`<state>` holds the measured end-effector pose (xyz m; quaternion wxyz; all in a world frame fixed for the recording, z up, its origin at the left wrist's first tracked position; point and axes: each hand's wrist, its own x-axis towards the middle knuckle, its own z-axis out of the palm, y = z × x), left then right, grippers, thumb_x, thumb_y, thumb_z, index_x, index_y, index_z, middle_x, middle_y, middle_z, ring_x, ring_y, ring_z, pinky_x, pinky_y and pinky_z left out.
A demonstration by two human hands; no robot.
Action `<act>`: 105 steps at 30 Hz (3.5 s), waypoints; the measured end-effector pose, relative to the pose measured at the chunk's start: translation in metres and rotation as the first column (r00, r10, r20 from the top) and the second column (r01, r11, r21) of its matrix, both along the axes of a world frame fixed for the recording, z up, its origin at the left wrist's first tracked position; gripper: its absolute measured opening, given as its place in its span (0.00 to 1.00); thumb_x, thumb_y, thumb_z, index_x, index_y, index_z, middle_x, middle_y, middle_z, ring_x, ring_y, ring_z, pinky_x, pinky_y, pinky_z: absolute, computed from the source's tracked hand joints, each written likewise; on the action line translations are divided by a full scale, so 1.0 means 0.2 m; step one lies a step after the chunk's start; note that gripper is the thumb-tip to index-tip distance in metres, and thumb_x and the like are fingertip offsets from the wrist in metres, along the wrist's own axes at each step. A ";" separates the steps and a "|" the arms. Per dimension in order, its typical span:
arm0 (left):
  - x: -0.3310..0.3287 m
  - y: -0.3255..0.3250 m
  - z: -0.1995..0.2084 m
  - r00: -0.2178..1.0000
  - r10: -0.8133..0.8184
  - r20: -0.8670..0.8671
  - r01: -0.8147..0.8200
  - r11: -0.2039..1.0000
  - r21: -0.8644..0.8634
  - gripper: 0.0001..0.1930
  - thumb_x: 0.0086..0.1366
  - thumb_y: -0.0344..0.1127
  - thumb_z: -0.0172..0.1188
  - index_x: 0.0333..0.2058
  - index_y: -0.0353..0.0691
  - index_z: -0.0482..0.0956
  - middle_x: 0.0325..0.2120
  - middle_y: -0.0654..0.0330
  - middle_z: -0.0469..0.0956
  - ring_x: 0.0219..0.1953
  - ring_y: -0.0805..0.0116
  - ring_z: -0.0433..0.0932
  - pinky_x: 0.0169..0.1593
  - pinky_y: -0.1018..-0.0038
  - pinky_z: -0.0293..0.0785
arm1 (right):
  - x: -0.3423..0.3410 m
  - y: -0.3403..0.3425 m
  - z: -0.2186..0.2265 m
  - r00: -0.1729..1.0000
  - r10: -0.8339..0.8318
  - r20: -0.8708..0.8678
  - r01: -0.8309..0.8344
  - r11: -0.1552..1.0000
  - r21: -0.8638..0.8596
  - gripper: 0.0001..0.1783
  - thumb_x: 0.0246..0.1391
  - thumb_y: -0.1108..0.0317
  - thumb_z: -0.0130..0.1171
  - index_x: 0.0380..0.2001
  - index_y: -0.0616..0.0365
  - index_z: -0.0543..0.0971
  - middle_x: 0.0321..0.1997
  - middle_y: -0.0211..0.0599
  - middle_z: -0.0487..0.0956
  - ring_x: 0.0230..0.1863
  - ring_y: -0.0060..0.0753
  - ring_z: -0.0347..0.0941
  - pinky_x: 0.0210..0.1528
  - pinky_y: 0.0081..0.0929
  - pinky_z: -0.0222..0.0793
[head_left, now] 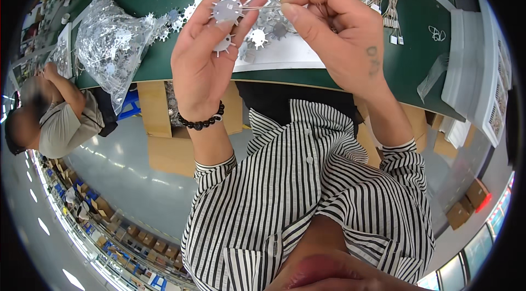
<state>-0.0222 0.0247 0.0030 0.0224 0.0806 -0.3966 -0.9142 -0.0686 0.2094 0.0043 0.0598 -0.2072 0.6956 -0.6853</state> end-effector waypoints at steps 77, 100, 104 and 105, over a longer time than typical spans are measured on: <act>0.04 -0.01 0.29 0.968 0.155 -0.195 -0.202 0.030 -0.979 0.19 0.57 0.24 0.61 0.48 0.37 0.84 0.38 0.61 0.85 0.24 0.81 0.71 0.28 0.86 0.65 | -0.03 0.09 -0.18 0.978 -0.146 0.147 0.162 0.981 -0.105 0.13 0.66 0.66 0.54 0.46 0.62 0.81 0.27 0.29 0.77 0.27 0.17 0.64 0.28 0.13 0.60; 0.01 -0.05 0.35 0.982 0.021 -0.190 -0.189 0.252 -0.949 0.22 0.58 0.25 0.56 0.53 0.33 0.80 0.46 0.54 0.84 0.27 0.80 0.74 0.26 0.89 0.60 | -0.15 -0.10 -0.05 0.948 0.063 -0.312 0.058 0.929 0.365 0.10 0.57 0.65 0.63 0.38 0.61 0.83 0.18 0.22 0.70 0.19 0.16 0.56 0.22 0.17 0.52; -0.02 -0.10 0.33 0.966 0.119 -0.229 -0.255 0.300 -0.919 0.22 0.59 0.25 0.56 0.53 0.34 0.80 0.47 0.52 0.83 0.27 0.79 0.74 0.26 0.88 0.60 | -0.31 -0.24 0.01 0.951 0.173 -0.255 -0.051 0.903 0.426 0.18 0.54 0.60 0.60 0.38 0.67 0.80 0.26 0.42 0.79 0.25 0.42 0.71 0.29 0.33 0.66; -0.02 -0.11 0.32 0.959 0.150 -0.240 -0.276 0.313 -0.909 0.22 0.59 0.25 0.56 0.53 0.34 0.80 0.48 0.52 0.83 0.27 0.79 0.74 0.26 0.88 0.60 | -0.36 -0.29 0.02 0.950 0.207 -0.233 -0.085 0.892 0.444 0.21 0.53 0.58 0.59 0.38 0.69 0.79 0.28 0.48 0.82 0.27 0.50 0.76 0.31 0.38 0.71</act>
